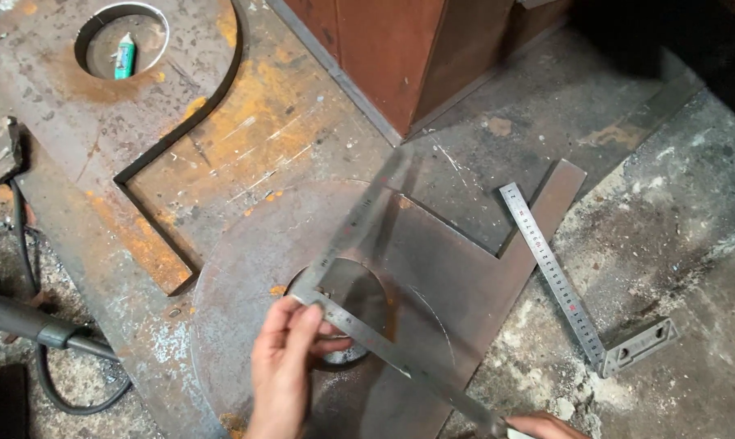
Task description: The person uses a combination square, ruler, and chalk to measure and mark dimensions on a metal workpiece on a shop floor.
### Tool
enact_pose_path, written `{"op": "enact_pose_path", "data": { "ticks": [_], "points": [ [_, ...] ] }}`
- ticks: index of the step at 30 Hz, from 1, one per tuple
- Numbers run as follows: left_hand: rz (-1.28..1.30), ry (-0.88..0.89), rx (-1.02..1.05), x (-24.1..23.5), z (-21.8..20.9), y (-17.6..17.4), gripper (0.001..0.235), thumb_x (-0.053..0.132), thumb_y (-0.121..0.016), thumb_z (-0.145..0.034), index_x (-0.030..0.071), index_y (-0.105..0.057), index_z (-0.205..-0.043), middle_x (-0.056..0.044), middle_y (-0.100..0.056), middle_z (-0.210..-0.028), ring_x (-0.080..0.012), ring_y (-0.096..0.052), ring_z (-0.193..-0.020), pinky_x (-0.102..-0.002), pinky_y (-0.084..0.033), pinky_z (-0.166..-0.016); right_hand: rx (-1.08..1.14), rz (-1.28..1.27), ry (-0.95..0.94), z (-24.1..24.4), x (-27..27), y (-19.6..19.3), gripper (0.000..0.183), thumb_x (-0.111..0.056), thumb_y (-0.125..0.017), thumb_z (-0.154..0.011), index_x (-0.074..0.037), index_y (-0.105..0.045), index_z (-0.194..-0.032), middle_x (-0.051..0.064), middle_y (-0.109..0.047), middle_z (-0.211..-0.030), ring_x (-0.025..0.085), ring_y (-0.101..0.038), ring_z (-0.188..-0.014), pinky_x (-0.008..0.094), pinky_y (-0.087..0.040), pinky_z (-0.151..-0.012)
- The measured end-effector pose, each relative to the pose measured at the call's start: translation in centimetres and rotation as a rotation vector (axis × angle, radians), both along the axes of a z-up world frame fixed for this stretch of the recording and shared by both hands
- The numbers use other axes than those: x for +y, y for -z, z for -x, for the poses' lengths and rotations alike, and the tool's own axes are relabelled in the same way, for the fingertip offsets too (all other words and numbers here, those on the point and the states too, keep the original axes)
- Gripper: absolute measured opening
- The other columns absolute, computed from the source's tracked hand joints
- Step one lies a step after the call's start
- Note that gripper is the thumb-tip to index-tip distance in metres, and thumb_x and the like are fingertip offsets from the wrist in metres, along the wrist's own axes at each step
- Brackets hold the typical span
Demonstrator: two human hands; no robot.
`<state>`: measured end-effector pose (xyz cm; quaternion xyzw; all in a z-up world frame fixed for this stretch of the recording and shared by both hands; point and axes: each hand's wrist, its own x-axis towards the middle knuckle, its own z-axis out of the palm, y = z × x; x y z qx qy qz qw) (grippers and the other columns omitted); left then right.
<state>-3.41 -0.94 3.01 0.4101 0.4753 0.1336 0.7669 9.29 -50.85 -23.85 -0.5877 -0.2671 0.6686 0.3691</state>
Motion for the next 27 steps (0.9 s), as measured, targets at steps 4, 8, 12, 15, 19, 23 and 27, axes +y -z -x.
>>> {"op": "enact_pose_path", "data": {
  "ticks": [4, 8, 12, 15, 19, 23, 27],
  "points": [
    [-0.282, 0.104, -0.336, 1.4, 0.6, -4.1, 0.032, 0.017, -0.052, -0.101, -0.004, -0.058, -0.124, -0.018, -0.071, -0.107, -0.0244, -0.071, -0.101, -0.040, -0.059, -0.090, 0.160, -0.108, 0.219, -0.1, -13.0, 9.9, 0.053, -0.039, -0.048, -0.110, 0.010, -0.064, -0.123, 0.018, -0.075, -0.100, 0.023, -0.076, -0.082, 0.043, -0.061, -0.093],
    [-0.302, 0.098, -0.395, 2.7, -0.2, -5.8, 0.034, 0.020, -0.049, -0.101, -0.005, -0.060, -0.123, -0.018, -0.072, -0.112, -0.0250, -0.070, -0.105, -0.040, -0.056, -0.094, -0.841, -0.100, 0.377, -0.4, 6.7, -21.3, 0.038, -0.026, -0.074, -0.085, -0.002, -0.078, -0.115, 0.007, -0.081, -0.090, 0.017, -0.079, -0.078, 0.035, -0.066, -0.075],
    [-0.203, 0.061, -0.341, 2.7, -0.2, -4.1, 0.030, 0.015, -0.050, -0.105, -0.007, -0.062, -0.120, -0.017, -0.071, -0.105, -0.0249, -0.070, -0.095, -0.043, -0.060, -0.085, -1.037, -0.059, 0.603, 1.6, 13.3, -28.2, 0.030, -0.020, -0.091, -0.076, -0.007, -0.084, -0.102, 0.006, -0.076, -0.085, 0.017, -0.077, -0.082, 0.034, -0.063, -0.072],
    [-0.127, 0.037, -0.250, 3.0, 0.0, -3.8, 0.024, 0.013, -0.051, -0.106, -0.006, -0.061, -0.118, -0.016, -0.070, -0.100, -0.0239, -0.070, -0.090, -0.043, -0.061, -0.081, -1.085, -0.076, 0.669, 1.7, 15.8, -30.7, 0.024, -0.013, -0.086, -0.069, -0.006, -0.081, -0.091, 0.007, -0.076, -0.074, 0.016, -0.074, -0.068, 0.034, -0.062, -0.060],
    [-0.044, 0.043, -0.136, 2.7, -0.5, -3.7, 0.024, 0.015, -0.050, -0.105, -0.003, -0.062, -0.114, -0.015, -0.071, -0.098, -0.0238, -0.071, -0.087, -0.041, -0.060, -0.078, -1.148, -0.196, 0.580, 1.3, 15.7, -30.1, 0.026, -0.013, -0.084, -0.071, -0.006, -0.078, -0.096, 0.006, -0.079, -0.075, 0.016, -0.073, -0.070, 0.035, -0.064, -0.063],
    [0.017, 0.045, -0.099, 2.3, -1.3, -2.9, 0.022, 0.018, -0.051, -0.105, 0.000, -0.062, -0.110, -0.014, -0.070, -0.098, -0.0232, -0.072, -0.087, -0.039, -0.060, -0.077, -1.078, -0.032, 0.504, 0.8, 15.9, -29.8, 0.022, -0.012, -0.084, -0.071, -0.010, -0.077, -0.092, 0.005, -0.080, -0.075, 0.017, -0.075, -0.070, 0.037, -0.065, -0.062],
    [0.053, 0.051, -0.036, 2.2, -2.6, -0.9, 0.019, 0.018, -0.051, -0.104, 0.002, -0.062, -0.108, -0.013, -0.069, -0.099, -0.0233, -0.071, -0.087, -0.037, -0.061, -0.076, -1.050, -0.081, 0.517, 0.3, 15.7, -27.3, 0.018, -0.013, -0.083, -0.076, -0.010, -0.076, -0.093, 0.005, -0.080, -0.083, 0.016, -0.077, -0.074, 0.036, -0.063, -0.066]
  ]
}}
